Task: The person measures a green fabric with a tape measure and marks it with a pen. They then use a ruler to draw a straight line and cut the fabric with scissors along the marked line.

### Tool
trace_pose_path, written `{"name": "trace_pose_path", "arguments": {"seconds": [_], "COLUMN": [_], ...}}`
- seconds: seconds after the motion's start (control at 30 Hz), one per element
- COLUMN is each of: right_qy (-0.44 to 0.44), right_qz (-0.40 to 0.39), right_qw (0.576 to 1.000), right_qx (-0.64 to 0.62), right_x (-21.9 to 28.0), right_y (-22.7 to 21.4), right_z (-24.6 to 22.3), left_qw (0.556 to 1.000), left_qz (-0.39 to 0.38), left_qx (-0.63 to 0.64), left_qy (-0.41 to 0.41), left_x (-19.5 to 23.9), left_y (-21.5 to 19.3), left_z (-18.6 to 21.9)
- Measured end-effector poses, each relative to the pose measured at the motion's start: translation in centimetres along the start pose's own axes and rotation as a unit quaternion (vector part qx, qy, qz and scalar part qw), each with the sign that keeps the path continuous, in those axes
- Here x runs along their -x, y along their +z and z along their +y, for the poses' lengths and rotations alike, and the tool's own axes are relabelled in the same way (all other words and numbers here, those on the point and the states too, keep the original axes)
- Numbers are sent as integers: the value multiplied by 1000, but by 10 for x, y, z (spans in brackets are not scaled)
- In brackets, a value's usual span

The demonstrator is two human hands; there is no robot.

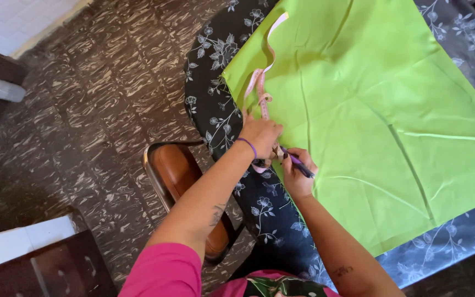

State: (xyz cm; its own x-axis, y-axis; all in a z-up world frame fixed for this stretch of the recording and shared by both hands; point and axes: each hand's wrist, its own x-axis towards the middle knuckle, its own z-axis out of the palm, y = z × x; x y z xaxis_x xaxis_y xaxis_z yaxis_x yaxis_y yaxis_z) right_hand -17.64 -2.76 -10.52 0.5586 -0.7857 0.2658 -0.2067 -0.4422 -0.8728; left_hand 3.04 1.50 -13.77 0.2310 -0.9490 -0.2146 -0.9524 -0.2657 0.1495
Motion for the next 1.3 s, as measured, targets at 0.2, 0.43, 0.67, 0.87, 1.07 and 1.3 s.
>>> {"name": "trace_pose_path", "arguments": {"seconds": [0.2, 0.43, 0.67, 0.87, 1.07, 1.3], "right_qy": [-63, -88, -104, -97, -35, -51], "right_qz": [-21, -27, -19, -34, -41, -25], "right_qw": [997, 995, 994, 995, 997, 994], "right_qx": [46, 39, 32, 15, -49, -91], "right_x": [3, 2, -1, 0, -2, 1], "right_y": [3, 5, 7, 6, -14, -89], "right_z": [7, 6, -1, -2, -19, -60], "left_qw": [983, 985, 981, 984, 988, 960], "left_qz": [-94, -94, -114, -104, -36, 195], "left_qx": [128, 92, 58, 41, -63, 201], "left_qy": [-89, -112, -142, -139, -135, -23], "left_x": [66, 46, 37, 35, 47, 63], "left_y": [-189, -169, -179, -165, -180, -113], "left_z": [49, 31, 40, 41, 48, 73]}}
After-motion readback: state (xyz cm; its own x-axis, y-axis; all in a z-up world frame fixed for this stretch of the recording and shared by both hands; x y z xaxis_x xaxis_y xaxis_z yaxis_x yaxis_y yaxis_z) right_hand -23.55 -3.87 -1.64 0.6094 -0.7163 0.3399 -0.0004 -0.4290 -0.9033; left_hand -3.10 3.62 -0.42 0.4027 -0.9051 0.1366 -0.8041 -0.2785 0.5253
